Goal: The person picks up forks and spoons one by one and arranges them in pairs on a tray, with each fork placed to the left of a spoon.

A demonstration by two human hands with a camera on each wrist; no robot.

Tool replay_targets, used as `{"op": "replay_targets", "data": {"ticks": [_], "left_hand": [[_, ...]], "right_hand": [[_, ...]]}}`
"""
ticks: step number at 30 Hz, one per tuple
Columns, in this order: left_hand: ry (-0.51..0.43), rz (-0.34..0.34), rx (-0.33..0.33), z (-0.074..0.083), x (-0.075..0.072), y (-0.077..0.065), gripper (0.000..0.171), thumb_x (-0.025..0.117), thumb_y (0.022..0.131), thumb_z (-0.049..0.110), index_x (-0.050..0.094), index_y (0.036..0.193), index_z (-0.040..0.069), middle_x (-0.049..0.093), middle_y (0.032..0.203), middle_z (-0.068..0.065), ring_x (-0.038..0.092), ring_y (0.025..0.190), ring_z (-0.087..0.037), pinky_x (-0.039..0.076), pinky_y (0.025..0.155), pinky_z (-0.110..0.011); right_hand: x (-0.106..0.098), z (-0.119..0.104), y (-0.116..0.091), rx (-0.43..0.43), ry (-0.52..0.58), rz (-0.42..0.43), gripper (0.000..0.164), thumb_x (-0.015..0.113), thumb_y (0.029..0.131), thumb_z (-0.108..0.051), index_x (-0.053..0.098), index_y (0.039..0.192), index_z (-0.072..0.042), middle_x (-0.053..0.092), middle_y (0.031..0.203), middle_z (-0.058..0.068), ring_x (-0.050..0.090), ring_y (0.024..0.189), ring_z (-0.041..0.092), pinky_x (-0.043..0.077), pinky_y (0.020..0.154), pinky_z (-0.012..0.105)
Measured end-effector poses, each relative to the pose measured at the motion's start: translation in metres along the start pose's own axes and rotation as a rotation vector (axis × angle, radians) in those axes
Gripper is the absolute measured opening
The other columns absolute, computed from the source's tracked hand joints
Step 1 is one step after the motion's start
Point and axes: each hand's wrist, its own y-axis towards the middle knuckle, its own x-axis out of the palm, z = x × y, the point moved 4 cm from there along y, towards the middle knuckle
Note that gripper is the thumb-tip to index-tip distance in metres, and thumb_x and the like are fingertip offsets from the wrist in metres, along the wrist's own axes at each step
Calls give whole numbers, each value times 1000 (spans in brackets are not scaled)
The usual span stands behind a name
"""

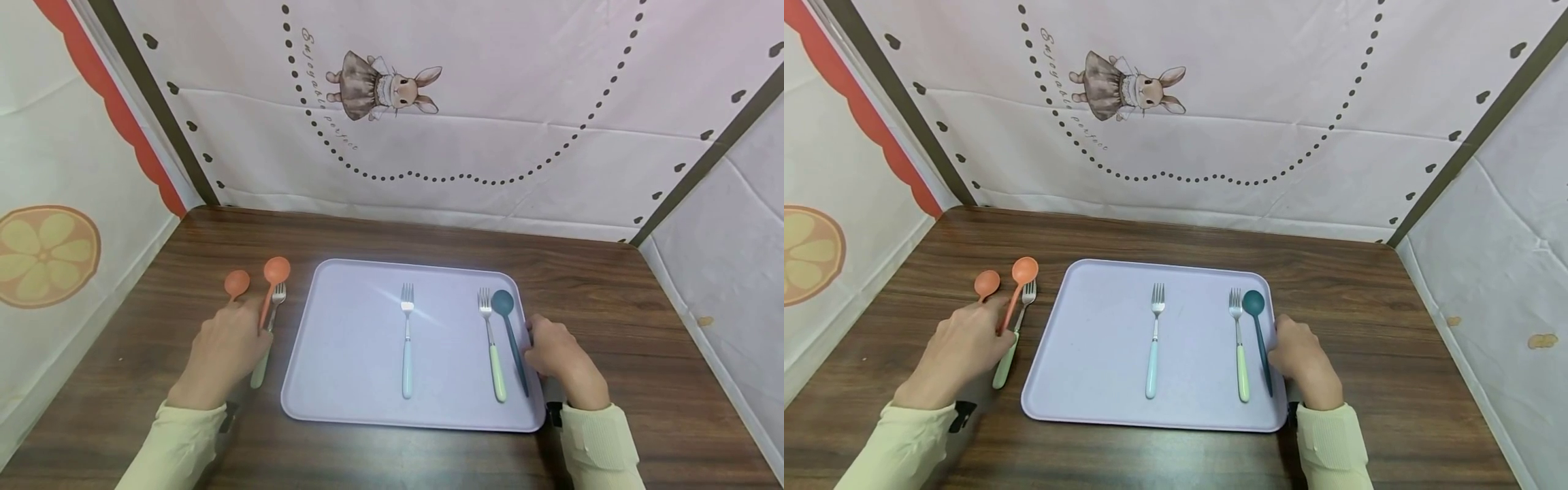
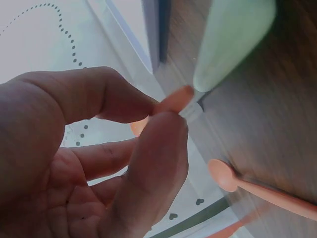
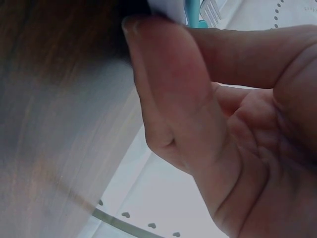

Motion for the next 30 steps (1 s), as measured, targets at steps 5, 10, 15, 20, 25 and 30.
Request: {"op": "replay_targets", "data": {"ticks": [5,10,15,20,25,30], "left_hand": [[-17,-11,6,5,-1,1,15,61,72,-2,51,75,9,49,69,-9,51,63,-30,42,50,-53],[-18,-11,11,9,-1,1,16,60,72,-1,49,73,11,45,68,-7,48,63,-27,40,49,-48],[0,-11,21,15,-1,2,17,60,71,-2,48,72,10,43,66,-7,46,63,-27,40,49,-46],[29,-6,60,21,-1,3,13,60,70,-1,49,73,6,45,66,-8,47,64,-29,42,52,-50],[36,1,77,27,0,4,11,62,71,-1,54,77,3,47,65,-7,48,60,-27,41,51,-48],[55,-7,79,32,0,4,13,64,72,0,56,81,3,47,63,-7,50,59,-28,39,51,-47]], "right_hand": [[-1,-1,0,-5,4,-2,45,61,89,6,46,130,17,61,89,21,61,70,27,52,56,37],[-2,-2,0,-7,3,-1,46,61,89,4,45,131,17,61,88,21,61,68,26,52,56,37],[-2,-2,-1,-8,7,0,45,61,89,5,45,130,16,60,88,21,61,68,26,52,55,36],[-1,-2,-1,-11,12,4,45,61,89,5,46,129,16,61,88,22,61,68,26,52,55,36],[-2,-1,-2,-12,13,4,45,61,89,5,46,130,16,61,88,22,61,67,26,52,55,36],[-2,0,-1,-13,17,8,45,61,89,5,46,129,16,61,87,22,61,66,25,52,55,37]]}}
